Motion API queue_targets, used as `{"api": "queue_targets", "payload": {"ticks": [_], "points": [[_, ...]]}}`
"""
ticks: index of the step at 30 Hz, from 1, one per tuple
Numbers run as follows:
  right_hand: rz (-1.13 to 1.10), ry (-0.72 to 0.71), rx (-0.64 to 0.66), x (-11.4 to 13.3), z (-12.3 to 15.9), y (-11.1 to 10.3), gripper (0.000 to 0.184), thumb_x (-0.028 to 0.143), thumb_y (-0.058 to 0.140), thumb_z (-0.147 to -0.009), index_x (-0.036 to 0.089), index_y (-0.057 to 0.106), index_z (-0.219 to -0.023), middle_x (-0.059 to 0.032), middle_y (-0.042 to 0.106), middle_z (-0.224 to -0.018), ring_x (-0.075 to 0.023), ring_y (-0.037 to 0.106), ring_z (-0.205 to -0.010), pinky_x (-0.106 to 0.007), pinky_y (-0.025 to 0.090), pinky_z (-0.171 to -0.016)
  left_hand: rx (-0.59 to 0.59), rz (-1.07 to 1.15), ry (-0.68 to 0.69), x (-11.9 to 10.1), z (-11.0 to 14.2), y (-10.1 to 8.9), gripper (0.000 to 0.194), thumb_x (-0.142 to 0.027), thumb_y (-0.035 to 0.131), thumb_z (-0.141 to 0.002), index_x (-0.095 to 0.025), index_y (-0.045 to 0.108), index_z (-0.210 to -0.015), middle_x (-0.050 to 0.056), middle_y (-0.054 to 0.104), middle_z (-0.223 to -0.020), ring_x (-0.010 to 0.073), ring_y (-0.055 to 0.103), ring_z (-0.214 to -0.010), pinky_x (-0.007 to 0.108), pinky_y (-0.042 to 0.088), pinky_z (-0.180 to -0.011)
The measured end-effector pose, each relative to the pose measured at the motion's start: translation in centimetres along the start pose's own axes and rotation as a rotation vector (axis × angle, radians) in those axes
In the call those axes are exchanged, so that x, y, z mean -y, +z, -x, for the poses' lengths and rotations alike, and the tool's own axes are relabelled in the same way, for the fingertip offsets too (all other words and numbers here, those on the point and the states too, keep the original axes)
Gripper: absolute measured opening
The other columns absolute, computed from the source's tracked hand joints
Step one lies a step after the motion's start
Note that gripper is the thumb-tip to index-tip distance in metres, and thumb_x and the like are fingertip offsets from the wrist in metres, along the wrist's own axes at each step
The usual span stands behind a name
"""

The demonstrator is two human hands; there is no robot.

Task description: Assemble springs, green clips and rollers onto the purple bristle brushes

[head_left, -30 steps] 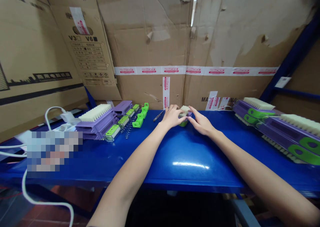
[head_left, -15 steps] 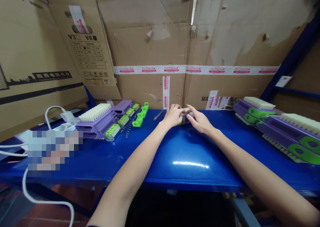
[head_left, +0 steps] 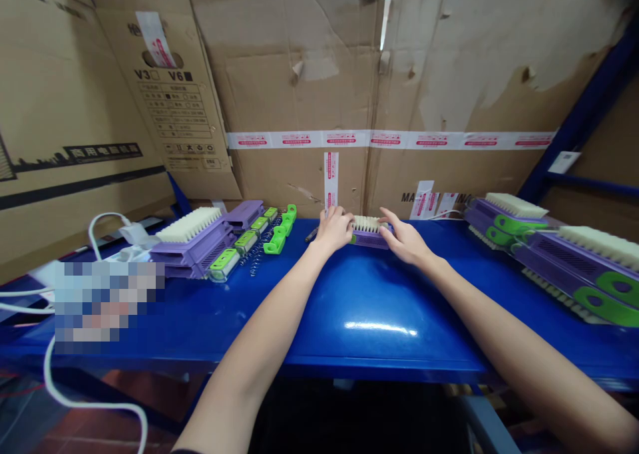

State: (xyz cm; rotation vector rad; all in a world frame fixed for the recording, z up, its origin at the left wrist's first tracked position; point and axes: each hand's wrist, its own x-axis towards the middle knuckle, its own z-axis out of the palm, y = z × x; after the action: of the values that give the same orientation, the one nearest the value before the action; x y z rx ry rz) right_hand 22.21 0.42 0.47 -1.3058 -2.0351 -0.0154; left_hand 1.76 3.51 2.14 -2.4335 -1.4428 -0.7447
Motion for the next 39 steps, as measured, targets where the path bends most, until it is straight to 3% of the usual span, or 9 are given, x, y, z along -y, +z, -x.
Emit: {"api": "queue_targets", "payload": {"ticks": [4, 10, 18, 28, 39], "points": [[-0.042, 0.025, -0.002, 0.3, -0.2, -0.3, 0.055, 0.038, 0.038, -0.091, 0.020, 0.035, -0.143, -0.0078, 0.066, -0.117, -0.0260, 0.065, -0.099, -0.041, 0.050, -0.087, -0.033, -0.045, 0.025, -0.3, 0.1, 0.2, 0.025, -0.027, 0.046, -0.088, -0.019, 0.065, -0.102, 0.010, 0.059, -0.110, 0.0260, 0.047, -0.112, 0.044, 0.032, -0.098], [-0.073, 0.051, 0.008, 0.0, -0.2, -0.4, 0.054, 0.040, 0.036, -0.092, 0.020, 0.034, -0.143, -0.0072, 0.066, -0.118, -0.0263, 0.063, -0.104, -0.043, 0.049, -0.091, -0.030, -0.128, 0.055, 0.0, 0.0, 0.1, 0.041, -0.052, 0.053, -0.085, -0.016, 0.064, -0.102, 0.013, 0.059, -0.107, 0.0295, 0.048, -0.109, 0.045, 0.033, -0.095], [-0.013, 0.003, 0.063, -0.2, 0.2, 0.4, 0.055, 0.038, 0.036, -0.093, 0.023, 0.029, -0.146, -0.0060, 0.055, -0.134, -0.0259, 0.054, -0.121, -0.046, 0.043, -0.102, -0.022, -0.134, -0.004, 1.1, -0.3, -0.4, 0.043, -0.057, 0.051, -0.084, -0.018, 0.067, -0.092, 0.013, 0.060, -0.107, 0.0287, 0.047, -0.110, 0.043, 0.032, -0.094], [-0.017, -0.007, 0.049, -0.1, 0.2, 0.3, 0.055, 0.040, 0.035, -0.094, 0.023, 0.031, -0.145, -0.0066, 0.058, -0.131, -0.0265, 0.056, -0.118, -0.048, 0.045, -0.100, -0.021, -0.147, -0.044, 2.2, -0.2, -0.4, 0.051, -0.065, 0.050, -0.081, -0.017, 0.070, -0.083, 0.013, 0.063, -0.100, 0.0296, 0.047, -0.107, 0.044, 0.032, -0.093], [-0.036, -0.006, 0.042, 0.2, 0.2, 0.2, 0.054, 0.038, 0.037, -0.093, 0.024, 0.033, -0.144, -0.0062, 0.059, -0.129, -0.0259, 0.061, -0.111, -0.046, 0.048, -0.095, 0.005, -0.189, -0.026, 2.4, 0.1, -0.2, 0.047, -0.058, 0.047, -0.086, -0.017, 0.068, -0.096, 0.013, 0.064, -0.103, 0.0288, 0.049, -0.108, 0.042, 0.033, -0.092]]}}
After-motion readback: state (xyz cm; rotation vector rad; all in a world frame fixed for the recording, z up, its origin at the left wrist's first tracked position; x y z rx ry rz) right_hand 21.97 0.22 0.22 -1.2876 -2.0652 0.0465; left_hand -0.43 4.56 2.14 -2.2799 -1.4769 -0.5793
